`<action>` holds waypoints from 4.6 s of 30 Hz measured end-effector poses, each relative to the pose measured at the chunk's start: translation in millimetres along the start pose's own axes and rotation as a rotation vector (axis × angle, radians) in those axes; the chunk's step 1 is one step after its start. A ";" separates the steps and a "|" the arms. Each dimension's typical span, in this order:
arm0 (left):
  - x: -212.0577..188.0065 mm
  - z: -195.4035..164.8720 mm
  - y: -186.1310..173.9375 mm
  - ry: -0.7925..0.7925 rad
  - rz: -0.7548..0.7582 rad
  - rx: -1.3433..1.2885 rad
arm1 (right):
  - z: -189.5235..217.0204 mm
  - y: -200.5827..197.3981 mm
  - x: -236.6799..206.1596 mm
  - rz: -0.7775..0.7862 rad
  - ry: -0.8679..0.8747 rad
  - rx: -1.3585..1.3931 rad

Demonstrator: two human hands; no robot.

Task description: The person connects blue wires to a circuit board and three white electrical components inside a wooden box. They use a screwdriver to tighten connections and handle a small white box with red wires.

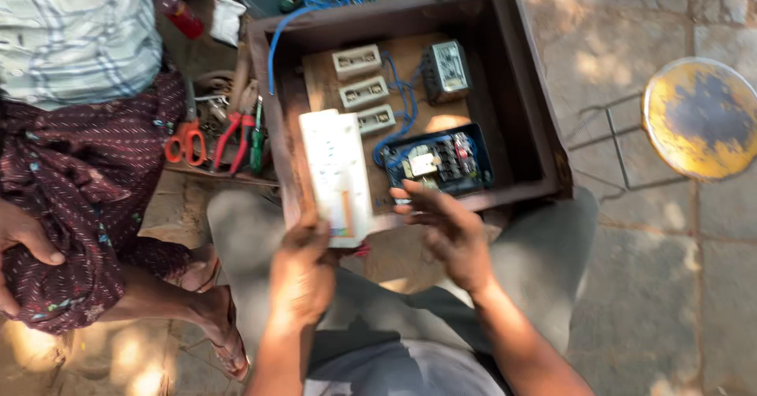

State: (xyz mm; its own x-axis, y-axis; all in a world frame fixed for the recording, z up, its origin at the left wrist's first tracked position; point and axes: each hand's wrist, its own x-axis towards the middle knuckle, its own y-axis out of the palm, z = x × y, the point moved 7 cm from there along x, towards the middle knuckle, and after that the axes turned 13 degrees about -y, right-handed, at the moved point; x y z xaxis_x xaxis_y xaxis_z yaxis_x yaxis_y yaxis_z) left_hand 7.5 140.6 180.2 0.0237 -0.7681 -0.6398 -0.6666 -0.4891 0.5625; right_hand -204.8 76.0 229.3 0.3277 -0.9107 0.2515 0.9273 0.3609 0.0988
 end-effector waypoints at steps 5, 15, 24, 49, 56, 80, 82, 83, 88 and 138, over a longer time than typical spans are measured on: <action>-14.6 35.9 59.3 -0.013 0.247 0.221 | 31.5 11.2 -28.0 -0.117 -0.063 -0.244; -14.0 38.9 89.6 0.000 0.485 -0.091 | 76.0 23.5 -77.5 -0.053 -0.560 -0.667; -7.2 61.5 59.1 -0.026 0.326 -0.194 | 49.2 14.1 -92.4 -0.134 -0.365 -0.551; -55.4 80.6 -14.1 0.025 0.158 0.286 | -46.2 28.3 -141.1 -0.019 0.382 0.144; -53.8 89.2 -30.0 -0.031 0.133 0.396 | -85.7 32.3 -171.8 -0.060 0.805 0.592; -54.3 104.7 -36.1 0.036 0.114 0.495 | -68.2 25.9 -167.3 0.084 0.560 0.220; -52.3 106.2 -34.6 0.025 0.112 0.483 | -77.8 24.8 -173.9 0.085 0.633 0.328; -51.7 106.8 -34.1 0.026 0.107 0.471 | -82.6 24.9 -177.4 0.086 0.669 0.383; -49.4 115.5 -35.2 -0.006 0.091 0.530 | -92.5 24.9 -186.6 0.205 0.634 0.175; -64.0 88.0 2.6 0.271 0.016 0.319 | 7.3 20.5 -103.1 -0.038 -0.140 -0.553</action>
State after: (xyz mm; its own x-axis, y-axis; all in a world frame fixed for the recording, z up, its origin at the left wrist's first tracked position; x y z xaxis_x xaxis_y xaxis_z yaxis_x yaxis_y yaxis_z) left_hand -61.3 224.8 176.5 0.1785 -0.8765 -0.4471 -0.8646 -0.3567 0.3539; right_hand -220.9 178.8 212.4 0.3004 -0.8721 0.3862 0.9070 0.1358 -0.3986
